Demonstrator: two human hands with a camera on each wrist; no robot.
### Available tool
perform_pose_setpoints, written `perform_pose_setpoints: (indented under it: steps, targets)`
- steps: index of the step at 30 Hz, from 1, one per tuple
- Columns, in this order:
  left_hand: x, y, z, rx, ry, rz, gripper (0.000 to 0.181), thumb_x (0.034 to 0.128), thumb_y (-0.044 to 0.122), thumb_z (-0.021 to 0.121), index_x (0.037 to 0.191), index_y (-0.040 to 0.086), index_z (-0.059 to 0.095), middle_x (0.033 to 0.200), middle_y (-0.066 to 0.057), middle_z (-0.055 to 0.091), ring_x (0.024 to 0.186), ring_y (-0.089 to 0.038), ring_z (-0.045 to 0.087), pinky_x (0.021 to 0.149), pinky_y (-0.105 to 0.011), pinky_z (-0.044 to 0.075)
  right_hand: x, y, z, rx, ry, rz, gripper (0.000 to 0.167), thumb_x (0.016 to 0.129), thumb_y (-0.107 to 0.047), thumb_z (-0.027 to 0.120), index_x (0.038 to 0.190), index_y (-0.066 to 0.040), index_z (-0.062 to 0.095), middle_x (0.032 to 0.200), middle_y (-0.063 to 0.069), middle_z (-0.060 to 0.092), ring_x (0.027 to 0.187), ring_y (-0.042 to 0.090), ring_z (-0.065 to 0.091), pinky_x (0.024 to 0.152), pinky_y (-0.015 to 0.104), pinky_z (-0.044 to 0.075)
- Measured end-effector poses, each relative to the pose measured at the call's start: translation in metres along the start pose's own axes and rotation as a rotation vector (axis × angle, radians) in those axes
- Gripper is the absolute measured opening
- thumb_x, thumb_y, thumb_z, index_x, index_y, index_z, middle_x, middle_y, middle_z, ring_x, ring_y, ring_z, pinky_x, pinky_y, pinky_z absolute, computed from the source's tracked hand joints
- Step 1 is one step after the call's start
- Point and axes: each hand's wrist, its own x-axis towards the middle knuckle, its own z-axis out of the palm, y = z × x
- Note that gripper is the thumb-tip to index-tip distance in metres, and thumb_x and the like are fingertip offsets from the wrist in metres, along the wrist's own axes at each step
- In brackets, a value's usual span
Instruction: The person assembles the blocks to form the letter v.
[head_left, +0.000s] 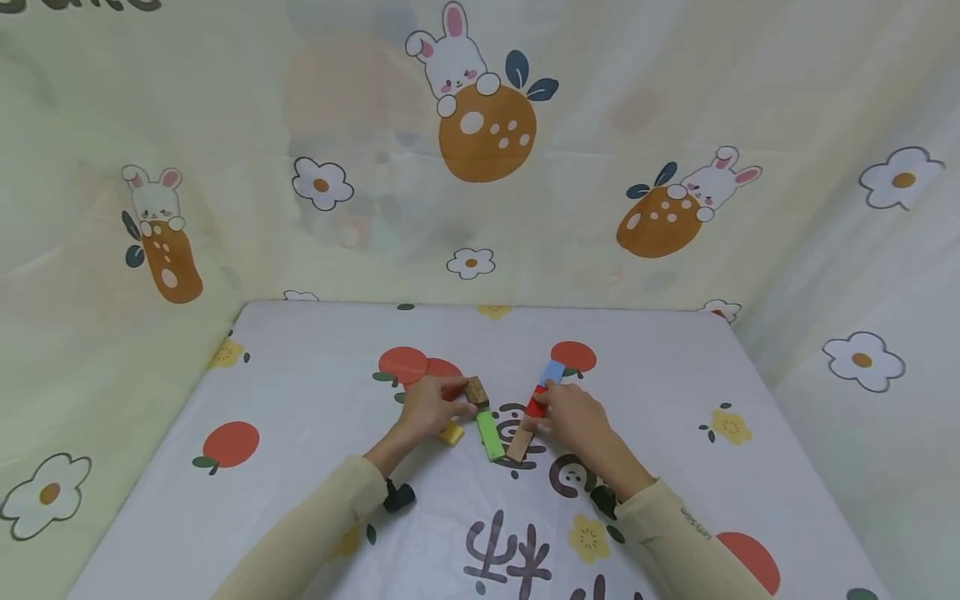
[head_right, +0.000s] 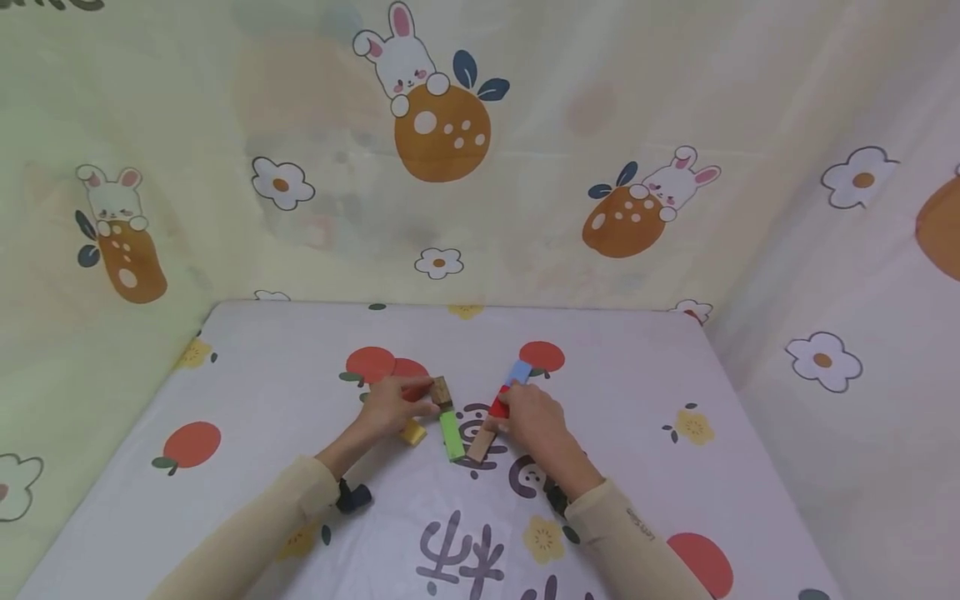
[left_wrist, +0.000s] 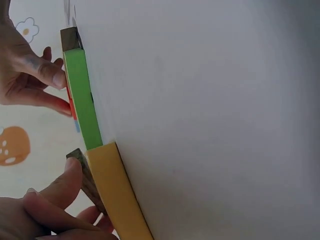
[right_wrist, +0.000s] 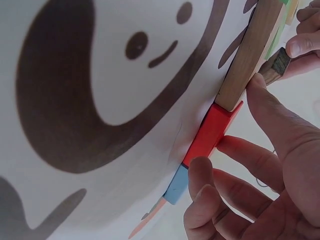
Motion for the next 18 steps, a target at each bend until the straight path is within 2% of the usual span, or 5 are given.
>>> perform_pose_setpoints:
  steps: [4,8,13,16,18]
  targets:
    - [-0.0001,0.0001,0.001,-0.001,-0.004,0.009,0.055,0.0884,0.024,0.087,0.141,0.021,0.071,0.145,-0.014,0.066,0.087,-0.023,0.062,0.057,-0.023,0.045,-0.0001,-0.0011,-0.0004,-0.001,0.004,-0.003,0.057,0.085,-0.039,0.088,0.132,-0.008,0.075,0.137,0.022,0.07,0.098,0.031,0.069,0.079,0.038,0.063]
    - [-0.0011,0.0004,0.0021,0.006,0.003,0.002,0.055,0.0875,0.023,0.088,0.14,0.021,0.072,0.144,-0.014,0.067,0.092,-0.025,0.061,0.057,-0.025,0.042,-0.0003,0.0002,0.0007,-0.002,0.003,-0.008,0.057,0.086,-0.038,0.087,0.133,-0.008,0.075,0.142,0.023,0.067,0.107,0.035,0.07,0.086,0.043,0.065]
    - [-0.0007,0.0005,0.003,0.028,0.013,0.019,0.053,0.0874,0.023,0.088,0.138,0.02,0.073,0.145,-0.013,0.067,0.11,-0.026,0.057,0.061,-0.026,0.042,0.0001,0.0011,0.0009,0.007,0.002,0.003,0.057,0.087,-0.036,0.087,0.134,-0.008,0.074,0.148,0.023,0.064,0.117,0.039,0.071,0.092,0.047,0.065]
    - [-0.0001,0.0009,0.0036,0.036,0.015,0.028,0.052,0.0873,0.022,0.088,0.137,0.019,0.073,0.144,-0.012,0.068,0.103,-0.024,0.06,0.061,-0.025,0.042,0.0006,0.0012,0.0007,0.007,-0.001,0.004,0.057,0.087,-0.036,0.087,0.134,-0.007,0.074,0.149,0.023,0.063,0.12,0.04,0.07,0.093,0.047,0.065]
    - [0.0,0.0013,0.0038,0.041,0.012,0.032,0.052,0.0871,0.022,0.088,0.137,0.018,0.074,0.143,-0.012,0.069,0.093,-0.023,0.062,0.059,-0.025,0.043,0.0005,0.0009,0.0009,0.009,-0.004,0.006,0.057,0.086,-0.036,0.087,0.134,-0.007,0.074,0.149,0.023,0.063,0.119,0.039,0.07,0.093,0.047,0.065]
